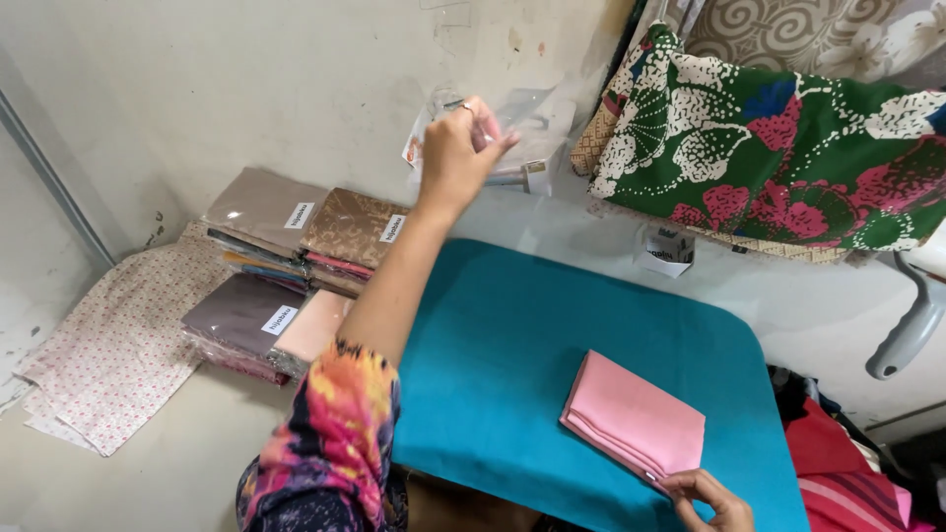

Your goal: Folding a piece of pink fabric, cleaning it with a lint roller, and placing it into a plastic packaging sleeve.

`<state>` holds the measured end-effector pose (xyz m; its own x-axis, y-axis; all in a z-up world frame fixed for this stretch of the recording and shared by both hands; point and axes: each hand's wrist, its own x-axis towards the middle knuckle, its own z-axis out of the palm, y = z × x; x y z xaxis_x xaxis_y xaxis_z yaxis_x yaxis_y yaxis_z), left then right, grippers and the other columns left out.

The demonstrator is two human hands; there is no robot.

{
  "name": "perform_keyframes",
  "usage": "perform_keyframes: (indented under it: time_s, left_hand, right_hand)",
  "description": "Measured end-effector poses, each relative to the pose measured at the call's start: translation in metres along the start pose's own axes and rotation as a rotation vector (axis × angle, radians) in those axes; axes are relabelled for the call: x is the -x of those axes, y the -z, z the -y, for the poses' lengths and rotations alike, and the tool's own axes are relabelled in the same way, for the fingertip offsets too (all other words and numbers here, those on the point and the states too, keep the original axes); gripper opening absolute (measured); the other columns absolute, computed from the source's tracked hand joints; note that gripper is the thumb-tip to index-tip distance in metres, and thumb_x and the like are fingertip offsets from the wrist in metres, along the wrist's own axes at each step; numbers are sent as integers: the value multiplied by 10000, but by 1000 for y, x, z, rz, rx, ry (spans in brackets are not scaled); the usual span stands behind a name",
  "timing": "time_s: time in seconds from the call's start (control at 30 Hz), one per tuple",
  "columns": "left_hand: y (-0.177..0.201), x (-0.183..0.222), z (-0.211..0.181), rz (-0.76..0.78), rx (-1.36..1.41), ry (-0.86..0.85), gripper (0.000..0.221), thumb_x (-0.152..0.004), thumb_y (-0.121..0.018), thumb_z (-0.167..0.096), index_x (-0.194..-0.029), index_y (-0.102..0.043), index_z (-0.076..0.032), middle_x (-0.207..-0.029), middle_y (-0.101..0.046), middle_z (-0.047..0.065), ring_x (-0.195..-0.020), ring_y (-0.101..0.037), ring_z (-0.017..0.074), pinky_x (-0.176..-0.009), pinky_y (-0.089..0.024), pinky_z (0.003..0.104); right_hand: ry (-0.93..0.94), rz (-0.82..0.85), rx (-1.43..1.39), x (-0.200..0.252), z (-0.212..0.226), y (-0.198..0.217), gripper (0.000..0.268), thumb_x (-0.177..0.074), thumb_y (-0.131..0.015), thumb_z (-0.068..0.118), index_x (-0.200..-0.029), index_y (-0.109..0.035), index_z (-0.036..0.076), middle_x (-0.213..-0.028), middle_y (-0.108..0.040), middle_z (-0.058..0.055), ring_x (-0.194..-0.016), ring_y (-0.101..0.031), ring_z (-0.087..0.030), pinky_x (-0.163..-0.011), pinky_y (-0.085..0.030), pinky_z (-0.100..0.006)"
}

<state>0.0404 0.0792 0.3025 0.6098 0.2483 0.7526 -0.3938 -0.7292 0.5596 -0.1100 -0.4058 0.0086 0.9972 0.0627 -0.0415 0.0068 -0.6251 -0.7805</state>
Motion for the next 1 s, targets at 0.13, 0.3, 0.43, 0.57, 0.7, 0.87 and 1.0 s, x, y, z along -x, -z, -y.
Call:
perform_keyframes:
  time_s: [0.13,0.3,0.43,0.57,0.7,0.87,1.0]
  left_hand:
    - [18,52,-61,270,467,167,320,-918,-733,-408,-835,-511,-192,-636,-484,-75,-526,-419,52,-468,-375,200]
    - [-19,171,-83,565,795,442,305,-922,-704,-357,-796,-467,-212,-686,-465,-66,-568,-444,81,-495,-399,251]
    - [-57,260,-70,677,1002,613,363,-863,-760,-290,-823,-409,-209,-725,-455,-68,-692,-518,63,-617,-448,244]
    - [-49,267,-39,705,875,864,222,-896,-695,-442,-860,-580,-256,-703,-486,-95,-618,-416,8,-508,-285,199]
    - [0,230,-9,626,893,1045,153,-969,-690,-325,-982,-563,-240,-768,-510,-111,-618,-441,24,-540,-356,156]
    - [14,228,48,528,614,1012,101,-953,-714,-263,-976,-696,-166,-637,-473,-75,-494,-286,43,-433,-200,223]
    - [3,250,88,555,443,1118,146,-897,-691,-378,-945,-645,-248,-898,-581,-86,-854,-505,80,-710,-336,300]
  right_hand:
    - [214,-63,-87,7,25,-3,106,-884,-732,95,-872,-837,82,-858,-796,-46,-843,-743,-133,-809,-570,-281]
    - [313,-89,-175,26,114,-31,319,-791,-837,168,-1086,-750,82,-1023,-786,-38,-946,-737,-125,-872,-591,-284]
    - [357,40,-406,22,160,-84,1098,-692,-856,184,-1605,-252,95,-1471,-543,-148,-1287,-629,-248,-1040,-537,-375]
    - [42,-38,-864,0,144,-115,223,-947,-681,94,-1126,-740,-26,-932,-764,-150,-820,-728,-245,-763,-634,-378]
    - [-143,27,-1097,-22,115,-120,216,-954,-655,32,-1159,-699,-17,-1022,-738,-150,-813,-693,-243,-701,-592,-359]
    - [-437,244,-1333,-1,162,-101,940,-829,-393,765,-1510,-433,117,-1517,-525,-239,-1195,-567,-389,-945,-481,-610]
    - [-375,111,-1048,-1,156,-123,917,-814,-635,66,-1641,-265,203,-1474,-536,-238,-1133,-620,-393,-921,-539,-560]
